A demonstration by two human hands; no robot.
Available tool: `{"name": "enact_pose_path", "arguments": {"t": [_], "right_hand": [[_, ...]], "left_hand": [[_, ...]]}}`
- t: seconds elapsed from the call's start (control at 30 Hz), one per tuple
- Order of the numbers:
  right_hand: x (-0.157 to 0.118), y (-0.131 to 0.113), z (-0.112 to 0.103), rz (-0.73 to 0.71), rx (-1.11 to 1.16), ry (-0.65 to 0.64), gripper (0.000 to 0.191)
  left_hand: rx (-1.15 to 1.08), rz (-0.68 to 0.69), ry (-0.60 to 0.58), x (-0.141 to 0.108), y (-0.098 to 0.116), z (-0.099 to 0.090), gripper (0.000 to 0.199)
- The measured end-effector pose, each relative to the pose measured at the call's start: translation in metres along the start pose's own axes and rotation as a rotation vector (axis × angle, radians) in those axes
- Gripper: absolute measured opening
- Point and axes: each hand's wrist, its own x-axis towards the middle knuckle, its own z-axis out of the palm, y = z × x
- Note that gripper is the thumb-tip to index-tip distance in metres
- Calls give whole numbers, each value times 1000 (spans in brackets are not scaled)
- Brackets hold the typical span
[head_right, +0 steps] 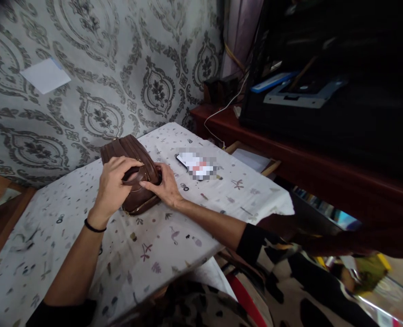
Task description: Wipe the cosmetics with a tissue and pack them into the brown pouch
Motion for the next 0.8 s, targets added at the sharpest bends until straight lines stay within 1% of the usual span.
{"name": "enact_pose_path", "arguments": {"t": [0.1, 0.23, 0.47, 0.57, 0.63, 0.73, 0.8], "right_hand": [[1, -1, -6, -7, 19, -44, 72], [3, -3, -18, -9, 7, -139, 66], [6, -6, -31, -109, -77, -238, 60], [5, -9, -29, -121, -137, -207, 55], [3, -13, -25, -121, -195, -134, 51], [0, -20, -18, -119, -263, -42, 53], [-1, -23, -17, -115, -285, -36, 55]], "left_hand": [[37, 28, -11, -1, -1, 1, 28], [49, 44, -18, 0, -3, -1, 28], [33, 66, -23, -1, -5, -2, 28], [26, 70, -4, -1, -6, 0, 29], [30, 70, 4, -1, -6, 0, 28], [33, 71, 13, -1, -7, 2, 25], [35, 74, 20, -1, -7, 2, 24]]}}
